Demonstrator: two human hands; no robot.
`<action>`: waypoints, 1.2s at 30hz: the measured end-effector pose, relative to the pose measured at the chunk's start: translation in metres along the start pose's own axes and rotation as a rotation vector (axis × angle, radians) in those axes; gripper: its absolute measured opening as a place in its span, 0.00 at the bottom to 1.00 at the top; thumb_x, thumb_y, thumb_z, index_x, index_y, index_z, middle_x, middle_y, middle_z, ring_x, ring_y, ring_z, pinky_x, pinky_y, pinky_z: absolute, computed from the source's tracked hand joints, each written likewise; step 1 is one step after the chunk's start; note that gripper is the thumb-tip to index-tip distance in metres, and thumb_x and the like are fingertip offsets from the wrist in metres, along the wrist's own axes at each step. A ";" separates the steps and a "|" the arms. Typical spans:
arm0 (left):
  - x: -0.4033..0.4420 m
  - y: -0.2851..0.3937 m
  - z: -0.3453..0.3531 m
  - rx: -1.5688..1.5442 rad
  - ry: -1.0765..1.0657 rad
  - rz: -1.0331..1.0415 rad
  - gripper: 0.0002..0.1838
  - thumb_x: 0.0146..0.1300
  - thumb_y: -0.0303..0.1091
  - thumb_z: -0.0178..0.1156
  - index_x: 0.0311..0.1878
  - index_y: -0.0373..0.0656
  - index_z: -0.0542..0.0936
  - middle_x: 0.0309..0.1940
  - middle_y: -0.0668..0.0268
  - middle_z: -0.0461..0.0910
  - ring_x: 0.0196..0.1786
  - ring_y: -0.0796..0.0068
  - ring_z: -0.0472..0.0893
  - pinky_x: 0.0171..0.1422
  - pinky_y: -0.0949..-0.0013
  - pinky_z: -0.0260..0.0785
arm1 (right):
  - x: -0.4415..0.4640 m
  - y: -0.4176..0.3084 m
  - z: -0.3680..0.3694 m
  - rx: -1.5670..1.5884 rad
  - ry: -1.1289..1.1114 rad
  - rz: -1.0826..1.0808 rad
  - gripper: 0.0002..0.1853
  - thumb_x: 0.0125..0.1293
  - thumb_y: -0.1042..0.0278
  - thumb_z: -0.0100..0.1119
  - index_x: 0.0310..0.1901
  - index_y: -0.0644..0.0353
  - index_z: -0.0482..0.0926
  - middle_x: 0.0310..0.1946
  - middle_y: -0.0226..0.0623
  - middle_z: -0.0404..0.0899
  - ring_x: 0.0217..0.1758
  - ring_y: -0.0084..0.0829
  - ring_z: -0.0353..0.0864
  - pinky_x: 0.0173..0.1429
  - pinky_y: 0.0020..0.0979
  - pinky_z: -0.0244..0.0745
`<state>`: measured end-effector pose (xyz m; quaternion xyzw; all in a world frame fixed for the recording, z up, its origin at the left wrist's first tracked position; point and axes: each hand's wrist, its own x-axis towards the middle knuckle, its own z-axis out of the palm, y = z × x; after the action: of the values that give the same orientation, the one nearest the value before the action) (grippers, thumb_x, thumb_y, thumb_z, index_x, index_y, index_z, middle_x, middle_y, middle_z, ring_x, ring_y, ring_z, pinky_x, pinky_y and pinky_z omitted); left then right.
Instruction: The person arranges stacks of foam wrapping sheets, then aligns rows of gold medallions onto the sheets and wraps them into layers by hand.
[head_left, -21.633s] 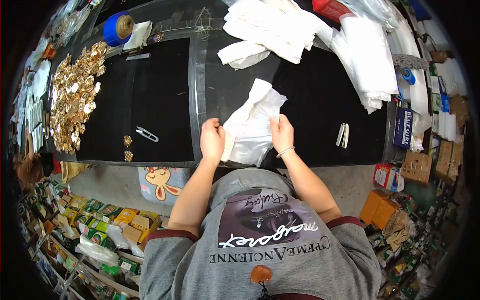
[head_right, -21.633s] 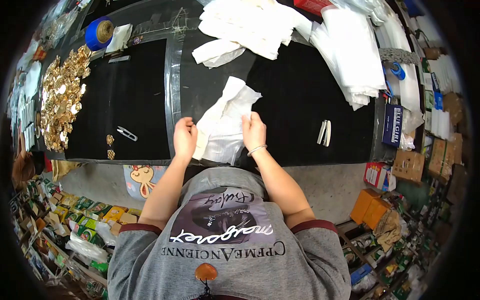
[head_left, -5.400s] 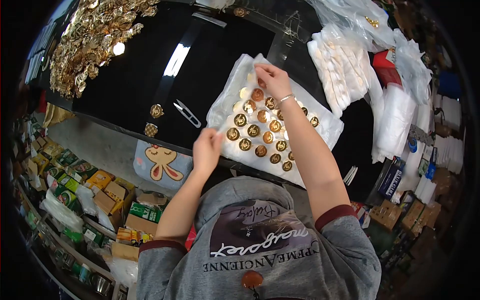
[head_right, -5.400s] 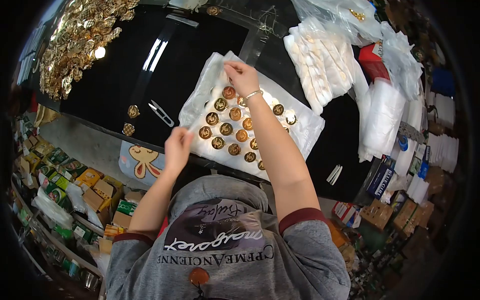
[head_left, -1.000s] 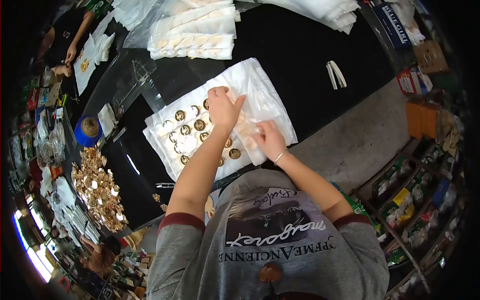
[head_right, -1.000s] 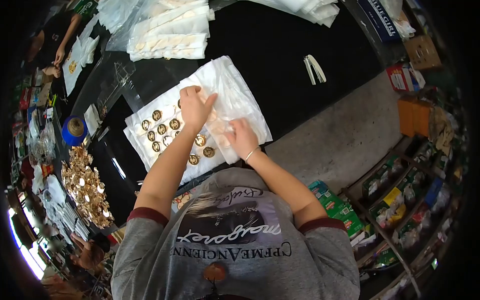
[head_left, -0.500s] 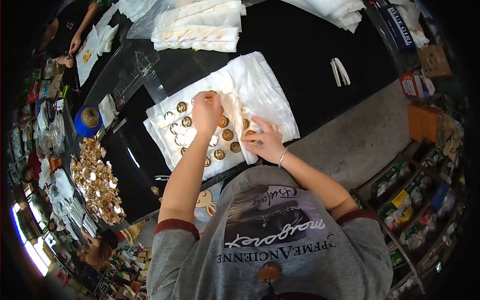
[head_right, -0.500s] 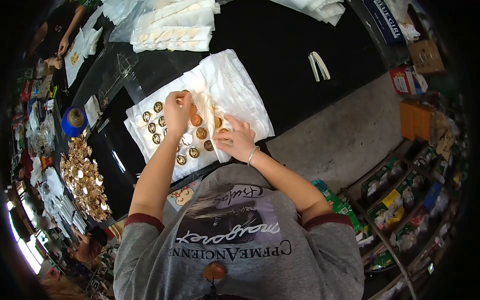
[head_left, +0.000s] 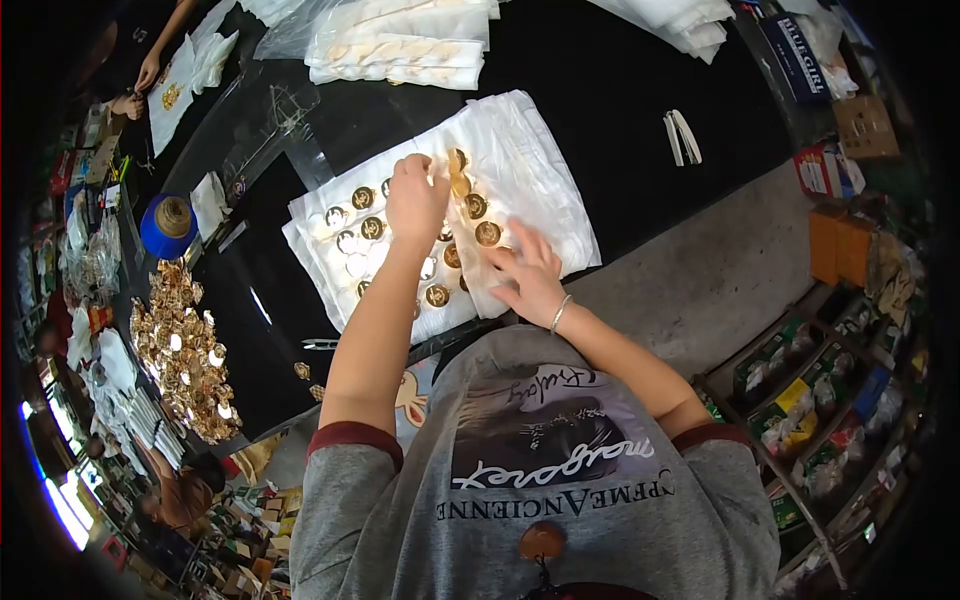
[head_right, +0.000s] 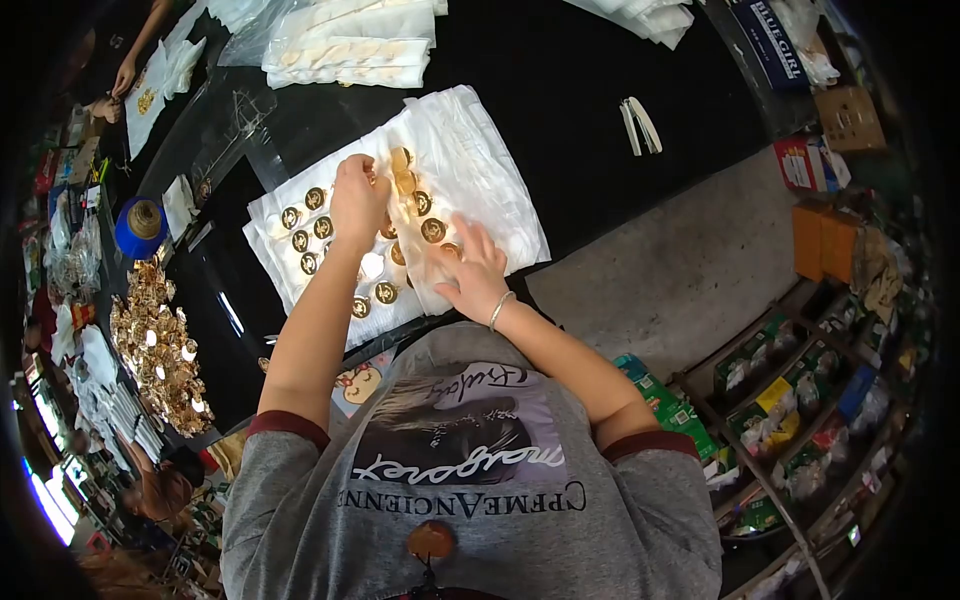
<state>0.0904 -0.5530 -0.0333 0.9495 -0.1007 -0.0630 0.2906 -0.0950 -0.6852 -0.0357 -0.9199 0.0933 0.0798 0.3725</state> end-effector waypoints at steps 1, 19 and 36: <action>-0.002 -0.006 -0.001 -0.029 0.051 0.001 0.14 0.58 0.29 0.58 0.48 0.37 0.75 0.45 0.54 0.77 0.39 0.55 0.78 0.47 0.60 0.72 | 0.001 -0.001 0.001 0.024 0.047 0.037 0.27 0.56 0.61 0.67 0.60 0.42 0.77 0.73 0.43 0.55 0.70 0.49 0.57 0.71 0.46 0.54; -0.146 0.007 0.017 -0.015 0.151 0.005 0.28 0.47 0.33 0.67 0.53 0.39 0.71 0.54 0.55 0.70 0.54 0.52 0.72 0.59 0.58 0.66 | 0.089 -0.037 -0.018 0.033 -0.067 -0.089 0.11 0.61 0.66 0.63 0.42 0.62 0.79 0.34 0.37 0.78 0.34 0.34 0.77 0.42 0.31 0.73; -0.222 -0.046 -0.001 -0.869 0.120 -0.464 0.05 0.60 0.27 0.63 0.37 0.38 0.77 0.29 0.67 0.75 0.29 0.74 0.73 0.36 0.73 0.68 | 0.198 -0.096 0.017 0.410 -0.299 0.095 0.12 0.60 0.63 0.65 0.35 0.65 0.80 0.23 0.34 0.79 0.19 0.24 0.74 0.26 0.23 0.72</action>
<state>-0.1184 -0.4645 -0.0446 0.7399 0.1659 -0.1073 0.6430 0.1175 -0.6281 -0.0264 -0.7978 0.0946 0.2118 0.5566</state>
